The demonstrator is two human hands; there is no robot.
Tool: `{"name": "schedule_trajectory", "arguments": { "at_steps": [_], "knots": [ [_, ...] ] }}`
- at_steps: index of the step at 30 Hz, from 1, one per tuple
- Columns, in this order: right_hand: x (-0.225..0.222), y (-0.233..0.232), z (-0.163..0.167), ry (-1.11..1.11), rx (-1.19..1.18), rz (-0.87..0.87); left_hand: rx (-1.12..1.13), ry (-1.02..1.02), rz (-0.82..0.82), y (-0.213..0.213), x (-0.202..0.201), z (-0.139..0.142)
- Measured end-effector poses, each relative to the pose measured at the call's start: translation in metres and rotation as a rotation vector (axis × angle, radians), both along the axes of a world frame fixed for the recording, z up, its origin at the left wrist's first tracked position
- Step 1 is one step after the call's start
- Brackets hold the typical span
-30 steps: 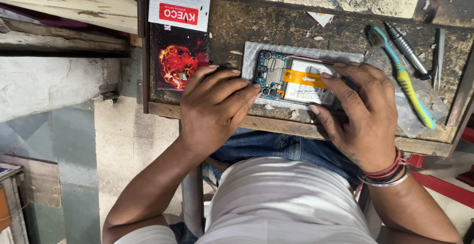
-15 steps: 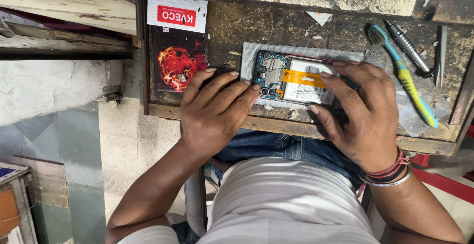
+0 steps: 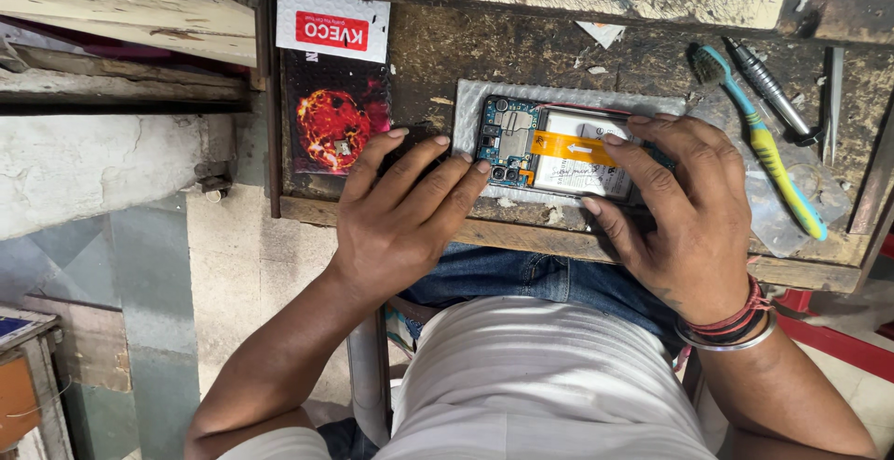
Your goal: The person works on a disassembled mobile phone at a cluttered workbench, handling the battery and internal components. They connect a ribbon cable and use tweezers to adjust small parts near the camera module.
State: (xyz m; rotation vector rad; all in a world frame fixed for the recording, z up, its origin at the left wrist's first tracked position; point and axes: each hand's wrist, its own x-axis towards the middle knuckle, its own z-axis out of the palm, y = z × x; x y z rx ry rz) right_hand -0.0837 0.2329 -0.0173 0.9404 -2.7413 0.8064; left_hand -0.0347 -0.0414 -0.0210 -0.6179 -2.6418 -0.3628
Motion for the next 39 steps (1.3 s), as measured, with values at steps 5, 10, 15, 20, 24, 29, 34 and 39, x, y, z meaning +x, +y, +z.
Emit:
{"name": "schedule_trajectory", "arguments": {
  "at_steps": [5, 10, 15, 20, 24, 29, 34, 39],
  "knots": [
    [-0.001, -0.001, 0.0, 0.01, -0.002, -0.005, 0.087, -0.032, 0.02, 0.002, -0.001, -0.006],
    [-0.001, -0.001, 0.0, 0.006, -0.001, -0.004, 0.202, -0.084, 0.045, 0.004, -0.003, -0.011],
    [0.0, 0.001, -0.001, 0.002, -0.001, -0.004, 0.25, -0.116, 0.062, 0.003, -0.004, -0.012],
    [-0.002, -0.004, 0.004, 0.006, -0.004, -0.004, 0.244, -0.118, 0.067, 0.003, -0.003, -0.012],
    [-0.004, -0.007, 0.008, 0.022, -0.007, -0.003, 0.216, -0.099, 0.071, 0.004, -0.003, -0.011],
    [-0.004, -0.006, 0.006, 0.011, 0.004, 0.001, 0.161, -0.065, 0.065, 0.004, -0.003, -0.008],
    [-0.002, -0.003, 0.001, 0.005, 0.009, 0.004, 0.11, -0.058, 0.056, 0.004, -0.001, -0.004],
    [-0.001, 0.0, -0.002, 0.003, 0.011, 0.004, 0.116, -0.052, 0.064, 0.006, -0.001, -0.005]
  ]
}}
